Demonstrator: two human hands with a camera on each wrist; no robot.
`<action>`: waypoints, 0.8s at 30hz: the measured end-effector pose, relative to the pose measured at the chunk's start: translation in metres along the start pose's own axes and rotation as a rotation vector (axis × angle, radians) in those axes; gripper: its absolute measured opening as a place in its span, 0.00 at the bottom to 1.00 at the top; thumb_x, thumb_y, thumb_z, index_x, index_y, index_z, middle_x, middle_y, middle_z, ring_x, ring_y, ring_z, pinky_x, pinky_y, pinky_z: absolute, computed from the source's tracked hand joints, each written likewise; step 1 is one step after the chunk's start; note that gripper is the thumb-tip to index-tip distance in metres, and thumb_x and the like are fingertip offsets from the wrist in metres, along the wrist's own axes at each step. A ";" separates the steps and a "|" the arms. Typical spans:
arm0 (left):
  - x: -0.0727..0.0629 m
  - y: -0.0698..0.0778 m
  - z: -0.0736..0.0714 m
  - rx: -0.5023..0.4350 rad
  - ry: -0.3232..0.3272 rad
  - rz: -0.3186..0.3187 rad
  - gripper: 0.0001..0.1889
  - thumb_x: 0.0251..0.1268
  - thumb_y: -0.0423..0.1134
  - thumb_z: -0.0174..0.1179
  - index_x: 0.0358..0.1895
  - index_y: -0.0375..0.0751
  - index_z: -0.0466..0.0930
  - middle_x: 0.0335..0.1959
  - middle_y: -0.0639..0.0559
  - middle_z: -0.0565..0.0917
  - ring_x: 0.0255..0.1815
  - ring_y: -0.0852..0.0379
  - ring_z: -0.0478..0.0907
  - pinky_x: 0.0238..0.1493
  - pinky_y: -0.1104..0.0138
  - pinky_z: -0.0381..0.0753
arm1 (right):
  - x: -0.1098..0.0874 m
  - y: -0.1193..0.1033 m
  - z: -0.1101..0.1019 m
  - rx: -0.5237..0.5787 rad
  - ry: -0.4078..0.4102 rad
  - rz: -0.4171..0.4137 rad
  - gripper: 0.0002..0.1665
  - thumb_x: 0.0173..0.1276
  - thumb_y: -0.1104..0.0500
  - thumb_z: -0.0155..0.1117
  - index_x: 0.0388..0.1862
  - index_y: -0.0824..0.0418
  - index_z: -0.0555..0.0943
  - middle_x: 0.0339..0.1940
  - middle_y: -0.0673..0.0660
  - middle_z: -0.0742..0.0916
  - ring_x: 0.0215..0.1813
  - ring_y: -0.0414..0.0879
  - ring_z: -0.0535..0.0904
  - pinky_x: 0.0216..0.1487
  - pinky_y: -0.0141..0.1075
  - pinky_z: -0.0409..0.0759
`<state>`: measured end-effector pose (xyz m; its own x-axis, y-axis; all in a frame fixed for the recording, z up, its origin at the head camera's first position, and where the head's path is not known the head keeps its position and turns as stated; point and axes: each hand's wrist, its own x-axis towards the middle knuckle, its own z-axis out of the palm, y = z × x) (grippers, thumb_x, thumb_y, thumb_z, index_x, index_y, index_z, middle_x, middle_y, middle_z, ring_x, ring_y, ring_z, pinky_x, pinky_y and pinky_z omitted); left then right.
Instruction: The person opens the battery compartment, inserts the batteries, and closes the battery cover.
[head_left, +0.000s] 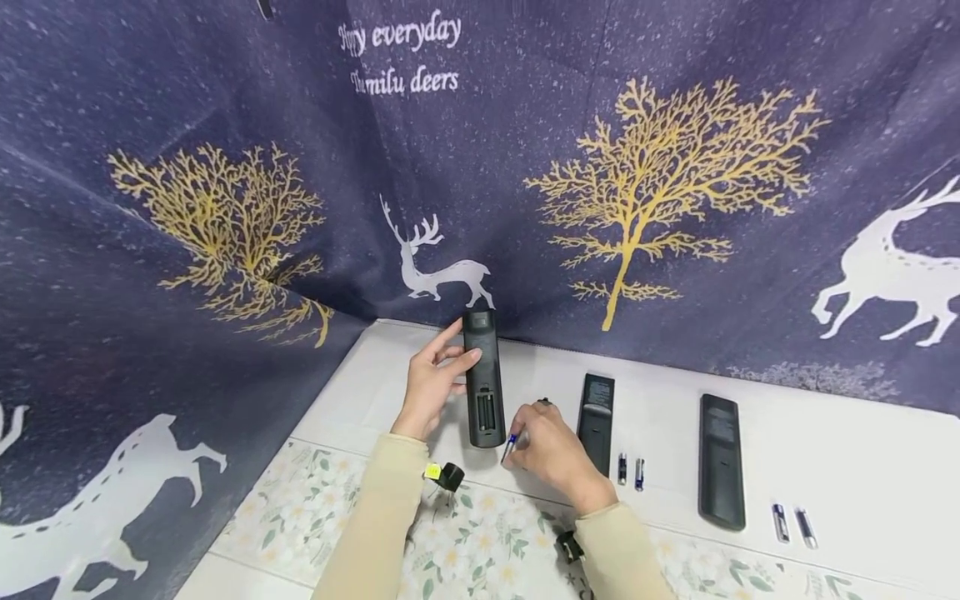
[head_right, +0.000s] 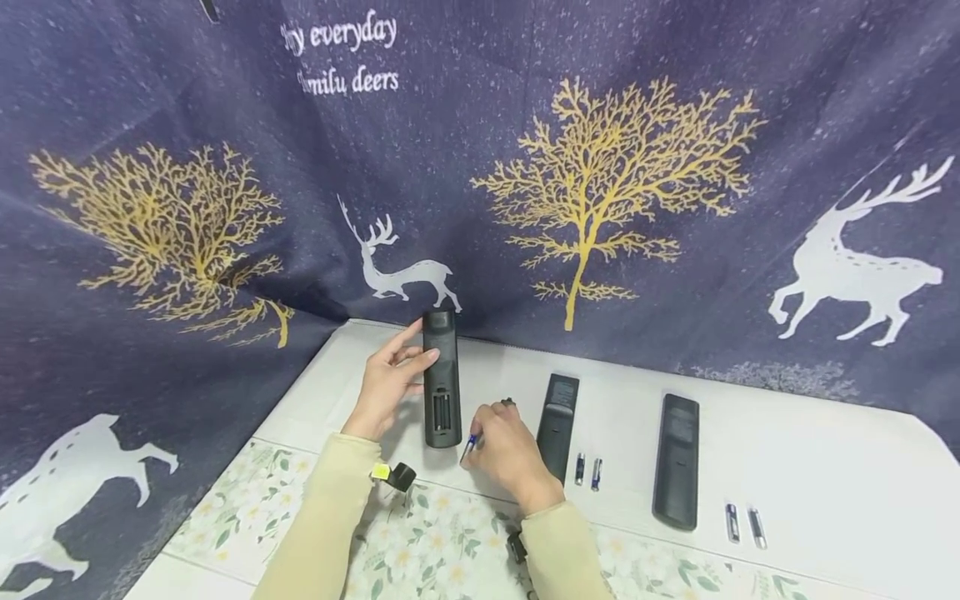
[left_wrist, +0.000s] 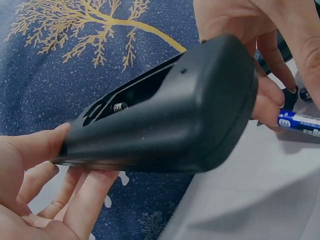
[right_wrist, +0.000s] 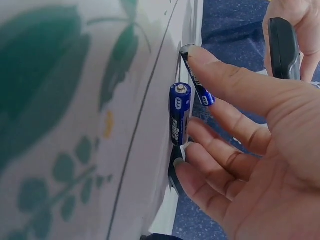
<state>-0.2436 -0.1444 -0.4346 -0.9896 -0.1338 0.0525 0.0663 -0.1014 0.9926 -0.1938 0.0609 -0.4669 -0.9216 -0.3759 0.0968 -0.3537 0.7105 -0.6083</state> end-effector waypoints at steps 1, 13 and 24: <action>-0.001 -0.001 -0.001 0.001 0.002 -0.006 0.34 0.67 0.36 0.76 0.75 0.56 0.79 0.52 0.40 0.83 0.38 0.46 0.87 0.36 0.60 0.90 | -0.001 0.000 0.002 0.000 -0.001 -0.001 0.23 0.51 0.62 0.90 0.35 0.56 0.80 0.41 0.51 0.80 0.58 0.58 0.77 0.47 0.46 0.81; -0.004 -0.005 0.001 -0.004 0.002 -0.027 0.33 0.67 0.36 0.76 0.75 0.57 0.79 0.53 0.41 0.83 0.39 0.48 0.88 0.36 0.60 0.90 | -0.006 0.000 0.003 -0.071 -0.028 -0.030 0.23 0.55 0.57 0.88 0.47 0.64 0.89 0.43 0.53 0.81 0.52 0.54 0.76 0.54 0.50 0.82; 0.000 0.000 0.001 0.005 0.012 -0.017 0.33 0.67 0.36 0.76 0.74 0.58 0.80 0.52 0.41 0.84 0.38 0.47 0.88 0.34 0.61 0.90 | -0.002 0.000 0.002 -0.056 -0.007 -0.044 0.19 0.56 0.59 0.87 0.42 0.61 0.87 0.42 0.52 0.81 0.51 0.53 0.75 0.50 0.47 0.81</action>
<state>-0.2436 -0.1438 -0.4341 -0.9890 -0.1436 0.0348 0.0492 -0.0986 0.9939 -0.1917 0.0607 -0.4683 -0.9040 -0.4115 0.1162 -0.4020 0.7253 -0.5589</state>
